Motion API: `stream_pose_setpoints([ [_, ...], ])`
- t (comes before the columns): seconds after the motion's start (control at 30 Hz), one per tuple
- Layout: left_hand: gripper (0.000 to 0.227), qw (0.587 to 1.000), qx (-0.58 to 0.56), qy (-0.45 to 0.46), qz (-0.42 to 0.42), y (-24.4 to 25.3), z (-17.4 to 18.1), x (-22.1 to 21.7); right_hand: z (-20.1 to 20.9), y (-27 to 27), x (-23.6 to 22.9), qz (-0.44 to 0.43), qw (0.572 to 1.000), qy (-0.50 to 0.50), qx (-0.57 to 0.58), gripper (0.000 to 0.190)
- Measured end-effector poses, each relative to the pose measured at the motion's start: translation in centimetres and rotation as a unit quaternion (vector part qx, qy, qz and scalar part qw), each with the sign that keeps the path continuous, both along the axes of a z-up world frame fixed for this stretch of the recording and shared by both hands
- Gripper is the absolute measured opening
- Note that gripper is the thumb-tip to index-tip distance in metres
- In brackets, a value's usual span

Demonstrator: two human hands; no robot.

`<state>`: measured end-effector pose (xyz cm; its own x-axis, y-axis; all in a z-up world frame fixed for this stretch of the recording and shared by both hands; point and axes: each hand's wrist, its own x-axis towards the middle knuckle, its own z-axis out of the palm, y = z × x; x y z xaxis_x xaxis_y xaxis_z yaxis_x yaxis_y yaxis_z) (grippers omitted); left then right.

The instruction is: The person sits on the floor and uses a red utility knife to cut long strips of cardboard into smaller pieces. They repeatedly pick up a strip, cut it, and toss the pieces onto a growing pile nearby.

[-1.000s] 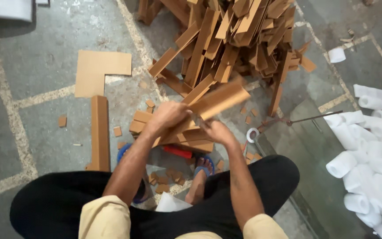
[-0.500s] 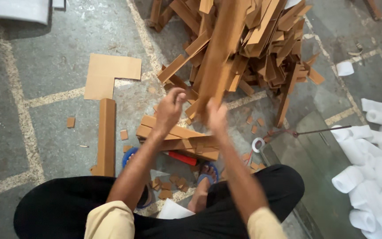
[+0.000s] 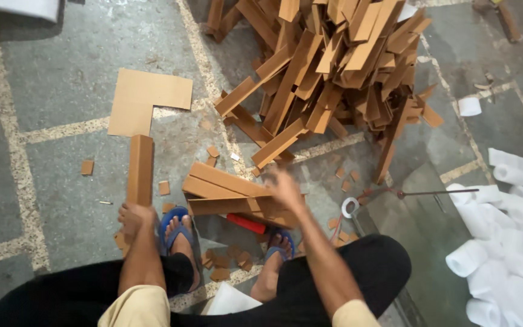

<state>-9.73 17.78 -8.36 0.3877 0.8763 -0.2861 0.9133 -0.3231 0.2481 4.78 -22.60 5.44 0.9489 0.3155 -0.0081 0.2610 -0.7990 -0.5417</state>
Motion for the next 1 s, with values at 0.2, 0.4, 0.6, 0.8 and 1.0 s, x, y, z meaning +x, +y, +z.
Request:
stream_pose_setpoints([
  [0.2,0.068,0.997,0.018,0.051,-0.055,0.4,-1.0,-0.5,-0.8,0.6,-4.7,0.016,0.992,0.026,-0.122,0.037],
  [0.4,0.086,0.998,-0.043,-0.011,-0.037,1.4,2.2,1.3,-0.9,0.1,-4.6,0.091,0.99,-0.025,-0.107,0.031],
  [0.6,0.049,0.891,-0.147,-0.335,-0.27,-0.3,9.2,7.3,-4.6,-2.8,-4.1,0.106,0.977,-0.058,-0.174,0.033],
  [0.8,0.037,0.837,-0.14,-0.181,-0.497,-8.9,12.4,11.6,-2.9,-2.6,-6.3,0.172,0.976,-0.096,-0.095,0.029],
  [1.0,0.027,0.737,-0.129,-0.082,-0.658,-14.7,13.3,9.8,0.4,-1.9,-8.3,0.159,0.961,-0.211,-0.081,0.028],
])
